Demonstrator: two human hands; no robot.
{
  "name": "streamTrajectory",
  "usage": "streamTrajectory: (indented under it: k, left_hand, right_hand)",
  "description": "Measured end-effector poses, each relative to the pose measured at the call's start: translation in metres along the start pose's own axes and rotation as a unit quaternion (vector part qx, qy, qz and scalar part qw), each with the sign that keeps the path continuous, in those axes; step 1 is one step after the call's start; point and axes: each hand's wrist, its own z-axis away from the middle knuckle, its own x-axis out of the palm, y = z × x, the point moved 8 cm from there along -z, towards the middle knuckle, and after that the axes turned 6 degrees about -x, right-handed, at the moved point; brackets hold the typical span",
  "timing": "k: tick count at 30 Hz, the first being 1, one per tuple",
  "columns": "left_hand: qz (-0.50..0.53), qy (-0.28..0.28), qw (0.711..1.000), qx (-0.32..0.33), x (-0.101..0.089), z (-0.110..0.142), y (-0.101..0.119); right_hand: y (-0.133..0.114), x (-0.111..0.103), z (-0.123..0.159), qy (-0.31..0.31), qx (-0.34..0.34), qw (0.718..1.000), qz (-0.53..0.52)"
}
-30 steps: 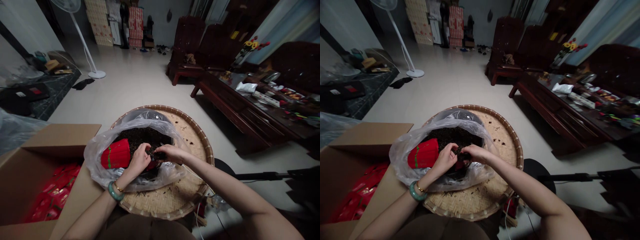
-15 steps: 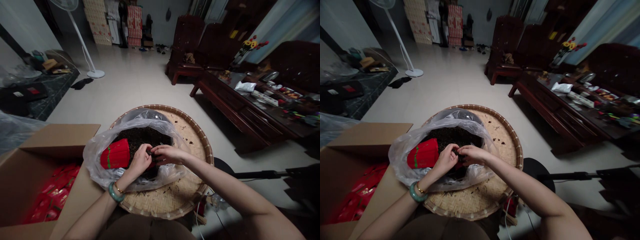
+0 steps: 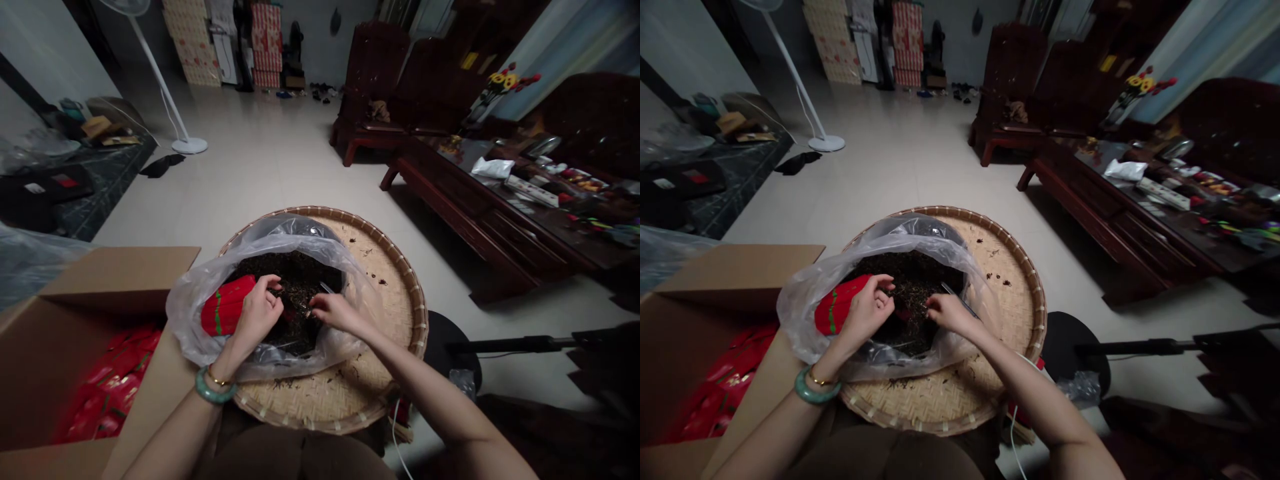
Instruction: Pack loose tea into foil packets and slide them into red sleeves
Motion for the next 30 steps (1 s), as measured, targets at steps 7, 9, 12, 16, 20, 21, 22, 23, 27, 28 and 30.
streamTrajectory:
  k: [7, 9, 12, 16, 20, 21, 22, 23, 27, 28, 30]
  left_hand:
    - [-0.014, -0.009, 1.0, 0.0, 0.0, 0.001, -0.004]
    - [-0.04, -0.012, 0.999, 0.028, 0.001, 0.001, 0.0]
    - [-0.065, -0.014, 0.996, 0.058, 0.001, 0.002, 0.001]
    - [-0.077, -0.031, 0.996, 0.043, 0.003, 0.001, -0.005]
    - [-0.087, -0.053, 0.995, 0.02, 0.007, 0.001, -0.008]
    - [-0.087, -0.056, 0.995, 0.017, 0.007, 0.001, -0.008]
    - [-0.086, -0.058, 0.995, 0.014, 0.007, 0.001, -0.007]
    - [-0.084, -0.059, 0.995, 0.013, 0.007, 0.0, -0.006]
    - [-0.085, -0.047, 0.995, 0.019, 0.003, 0.0, -0.004]
    - [-0.086, -0.044, 0.995, 0.022, 0.002, 0.0, -0.004]
    - [-0.086, -0.045, 0.995, 0.023, 0.001, 0.0, -0.006]
  right_hand:
    - [0.008, 0.059, 0.0, 0.013, 0.0, 0.999, 0.043]
    - [0.011, 0.06, -0.003, 0.02, 0.002, 1.0, 0.021]
    - [0.021, 0.056, -0.008, 0.037, 0.01, 0.999, -0.036]
    - [0.035, 0.052, -0.009, 0.055, 0.038, 0.985, -0.156]
    - [0.039, 0.046, -0.002, 0.052, 0.06, 0.953, -0.294]
    - [0.038, 0.043, -0.001, 0.053, 0.062, 0.943, -0.323]
    - [0.037, 0.04, 0.0, 0.057, 0.063, 0.934, -0.348]
    - [0.036, 0.037, 0.001, 0.064, 0.063, 0.925, -0.369]
    - [0.033, 0.031, 0.001, 0.099, 0.065, 0.9, -0.42]
    - [0.033, 0.032, 0.0, 0.104, 0.067, 0.895, -0.429]
    - [0.031, 0.033, -0.001, 0.117, 0.072, 0.885, -0.445]
